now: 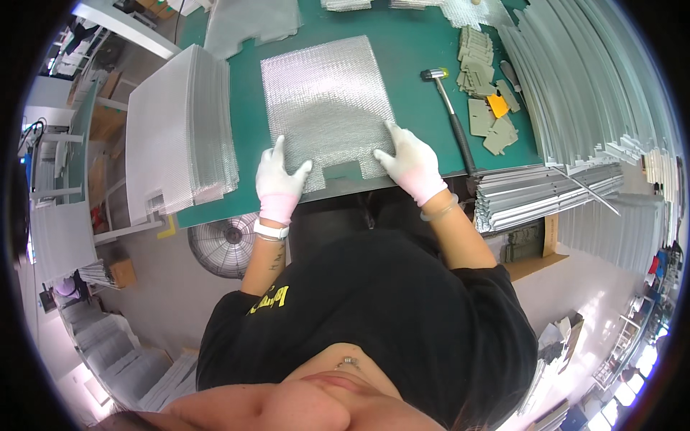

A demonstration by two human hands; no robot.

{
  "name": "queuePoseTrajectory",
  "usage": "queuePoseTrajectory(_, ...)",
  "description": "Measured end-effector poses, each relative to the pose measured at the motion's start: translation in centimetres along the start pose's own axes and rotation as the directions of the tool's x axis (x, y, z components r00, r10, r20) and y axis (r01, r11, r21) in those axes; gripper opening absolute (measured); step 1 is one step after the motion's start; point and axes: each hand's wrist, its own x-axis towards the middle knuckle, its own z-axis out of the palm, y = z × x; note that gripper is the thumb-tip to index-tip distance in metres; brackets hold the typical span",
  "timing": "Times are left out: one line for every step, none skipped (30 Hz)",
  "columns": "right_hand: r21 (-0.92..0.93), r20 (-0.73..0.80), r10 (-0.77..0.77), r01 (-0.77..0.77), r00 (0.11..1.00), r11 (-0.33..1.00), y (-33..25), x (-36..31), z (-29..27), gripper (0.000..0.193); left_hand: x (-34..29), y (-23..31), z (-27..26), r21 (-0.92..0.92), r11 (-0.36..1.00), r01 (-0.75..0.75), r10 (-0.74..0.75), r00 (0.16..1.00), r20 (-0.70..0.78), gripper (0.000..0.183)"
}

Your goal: The person assembles a metal frame by placing a mesh screen onto a metal frame, securing it with a plastic clip, and fastening it with a power drill. The person then places a protective foam sheet over the mesh and secures it with a hammer. The process is repeated for multiple units.

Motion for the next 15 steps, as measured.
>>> queuePoseTrajectory(-0.039,0.051,0.023,-0.021,0.998,0.999,-0.4,0.2,-0.5,0.057,0.2,0.1,0.0,-0.002,1.000,0.011,-0.011,1.000,0.005,0.082)
queuePoseTrajectory(-0.078,0.101,0.052,-0.044,0.993,0.996,-1.0,0.5,-1.4,0.055,0.6,0.7,-1.0,-0.017,0.991,0.132,-0.130,0.988,0.087,0.085)
queuePoseTrajectory(-0.117,0.150,0.084,-0.066,0.985,0.991,-1.2,0.7,-2.1,0.053,0.8,1.0,-1.3,0.025,0.997,0.075,-0.076,0.996,0.038,0.085)
queuePoseTrajectory(-0.118,0.139,0.042,-0.026,0.989,0.993,-0.8,0.8,-2.9,0.051,0.9,1.1,-1.6,0.065,0.998,0.025,-0.024,1.000,-0.012,0.085)
queuePoseTrajectory(-0.116,0.127,-0.001,0.016,0.992,0.993,0.1,1.1,-3.7,0.048,1.1,0.9,-1.8,0.112,0.993,-0.022,0.029,0.998,-0.062,0.085)
queuePoseTrajectory(-0.077,0.005,-0.044,0.044,0.999,0.996,2.6,1.7,-3.4,0.042,1.7,-0.1,-1.2,0.092,0.990,-0.105,0.107,0.994,-0.026,0.082)
queuePoseTrajectory(-0.092,-0.167,-0.015,-0.001,0.986,0.996,3.4,1.7,-4.9,0.038,2.3,-0.9,-0.9,0.122,0.980,-0.158,0.152,0.987,0.053,0.081)
queuePoseTrajectory(-0.123,-0.338,0.046,-0.093,0.940,0.988,5.3,1.9,-6.0,0.037,2.6,-1.5,-0.7,0.143,0.968,-0.207,0.190,0.974,0.126,0.080)
queuePoseTrajectory(-0.134,-0.443,0.135,-0.214,0.886,0.968,7.3,2.1,-7.3,0.038,2.7,-1.8,-0.6,0.167,0.951,-0.258,0.223,0.953,0.204,0.079)
queuePoseTrajectory(-0.167,-0.481,0.213,-0.327,0.851,0.930,9.2,2.0,-8.8,0.040,2.5,-1.4,-1.1,0.165,0.952,-0.258,0.215,0.946,0.243,0.075)
queuePoseTrajectory(-0.259,-0.382,0.309,-0.422,0.871,0.869,10.9,2.0,-10.1,0.046,1.8,-0.9,-1.6,0.167,0.952,-0.256,0.210,0.945,0.250,0.074)
queuePoseTrajectory(-0.329,-0.370,0.326,-0.451,0.870,0.829,11.7,1.8,-9.8,0.051,0.8,-0.3,-2.0,0.174,0.951,-0.257,0.207,0.943,0.260,0.073)
queuePoseTrajectory(-0.405,-0.355,0.337,-0.469,0.872,0.785,12.1,1.8,-9.2,0.056,-0.3,0.2,-2.2,0.179,0.951,-0.250,0.198,0.943,0.267,0.072)
queuePoseTrajectory(-0.412,-0.354,0.320,-0.454,0.879,0.790,12.0,1.9,-8.9,0.059,-1.2,0.7,-2.4,0.195,0.948,-0.253,0.198,0.944,0.263,0.072)
queuePoseTrajectory(-0.419,-0.353,0.303,-0.439,0.885,0.795,11.9,2.0,-8.6,0.062,-1.8,1.1,-2.5,0.194,0.953,-0.235,0.201,0.963,0.179,0.073)
